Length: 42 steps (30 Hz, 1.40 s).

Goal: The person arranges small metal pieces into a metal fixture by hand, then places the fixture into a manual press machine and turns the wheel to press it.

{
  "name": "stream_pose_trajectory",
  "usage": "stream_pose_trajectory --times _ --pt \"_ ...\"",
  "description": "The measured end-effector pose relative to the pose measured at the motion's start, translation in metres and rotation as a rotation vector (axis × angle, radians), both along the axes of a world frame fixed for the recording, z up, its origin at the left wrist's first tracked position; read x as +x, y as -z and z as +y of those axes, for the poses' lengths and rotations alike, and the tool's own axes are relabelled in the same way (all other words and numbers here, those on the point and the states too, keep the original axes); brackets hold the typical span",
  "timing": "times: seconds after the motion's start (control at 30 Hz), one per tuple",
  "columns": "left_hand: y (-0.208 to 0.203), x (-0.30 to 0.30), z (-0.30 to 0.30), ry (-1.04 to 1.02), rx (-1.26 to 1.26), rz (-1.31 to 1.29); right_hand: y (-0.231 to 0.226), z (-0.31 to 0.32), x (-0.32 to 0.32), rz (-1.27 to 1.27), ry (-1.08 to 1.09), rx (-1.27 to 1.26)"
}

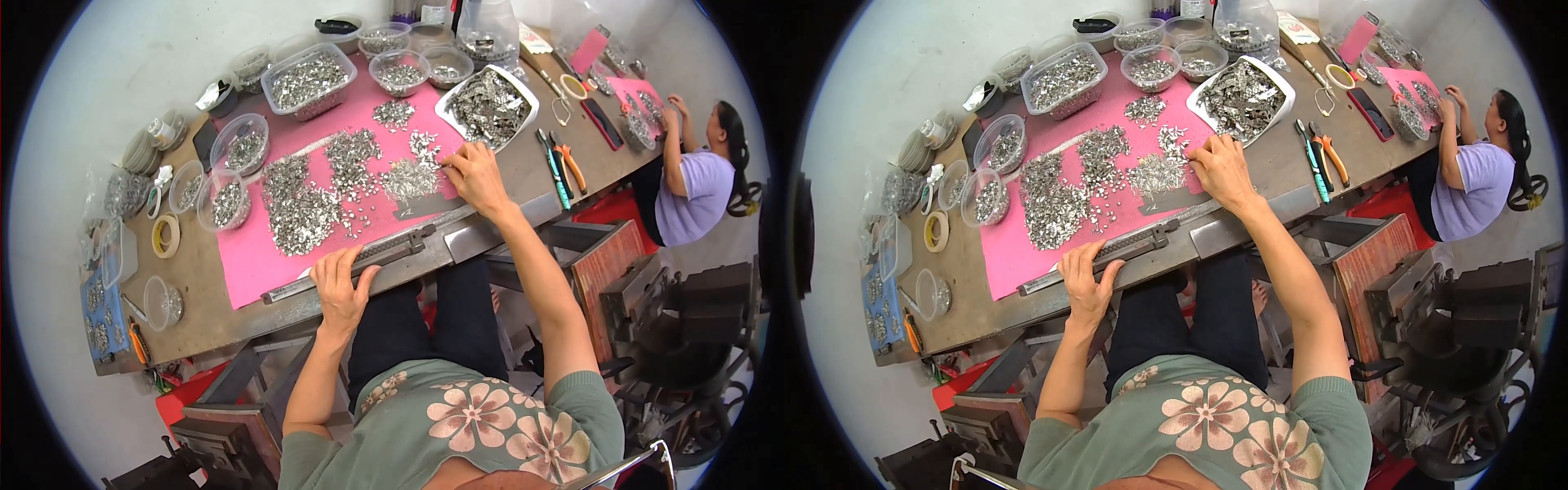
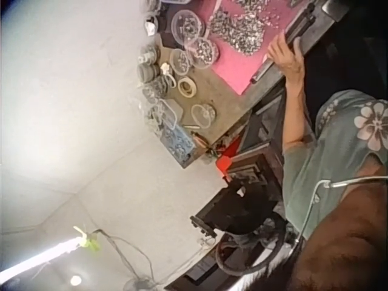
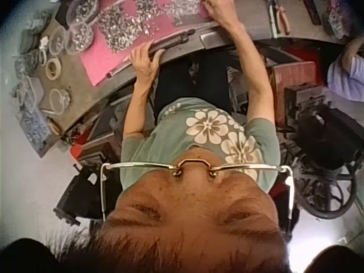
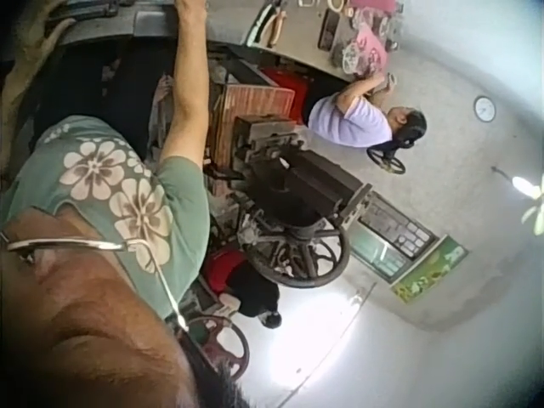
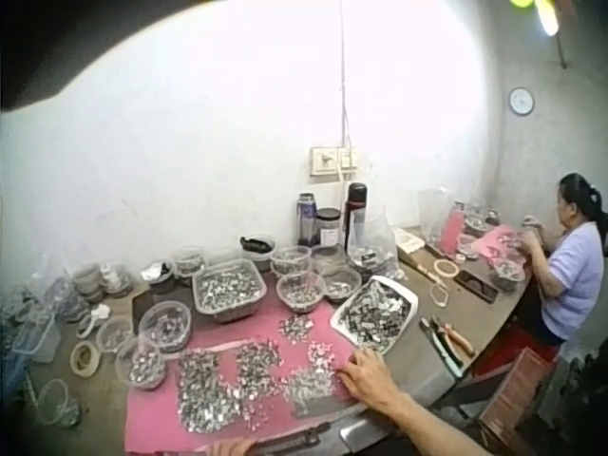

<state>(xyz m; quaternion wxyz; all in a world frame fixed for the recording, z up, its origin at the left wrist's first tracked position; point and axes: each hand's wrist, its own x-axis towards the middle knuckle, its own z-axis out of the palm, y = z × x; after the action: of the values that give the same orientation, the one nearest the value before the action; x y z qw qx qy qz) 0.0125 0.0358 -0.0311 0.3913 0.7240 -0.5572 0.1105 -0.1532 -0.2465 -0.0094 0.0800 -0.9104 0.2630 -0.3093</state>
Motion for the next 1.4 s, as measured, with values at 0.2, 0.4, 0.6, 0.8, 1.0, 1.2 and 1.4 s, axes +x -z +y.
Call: stream_pose_trajectory --times 0.2,0.4,0.6,0.8,1.0,1.2,1.4 --pt "-0.030 -0.009 -0.035 0.078 -0.041 0.020 0.006 -0.007 -0.003 0.023 0.046 0.036" --pt "-0.036 -0.018 -0.144 0.306 -0.040 -0.014 0.009 -0.009 -0.001 0.025 0.032 -0.100" --pt "-0.021 -0.013 -0.203 0.363 0.051 -0.160 -0.004 0.011 -0.026 -0.075 0.010 0.023" --pt "-0.015 -0.007 -0.211 0.405 0.119 -0.248 -0.015 0.059 -0.034 -0.187 -0.115 0.385" --pt "-0.027 0.018 -0.166 0.345 0.135 0.056 -0.008 0.100 -0.011 -0.176 -0.376 0.192" --pt "-0.026 0.031 -0.101 0.323 0.095 0.097 -0.002 0.111 0.007 -0.080 -0.408 0.038" --pt "-0.018 0.029 -0.081 0.325 0.118 0.155 -0.006 0.113 0.011 0.008 -0.410 -0.056"
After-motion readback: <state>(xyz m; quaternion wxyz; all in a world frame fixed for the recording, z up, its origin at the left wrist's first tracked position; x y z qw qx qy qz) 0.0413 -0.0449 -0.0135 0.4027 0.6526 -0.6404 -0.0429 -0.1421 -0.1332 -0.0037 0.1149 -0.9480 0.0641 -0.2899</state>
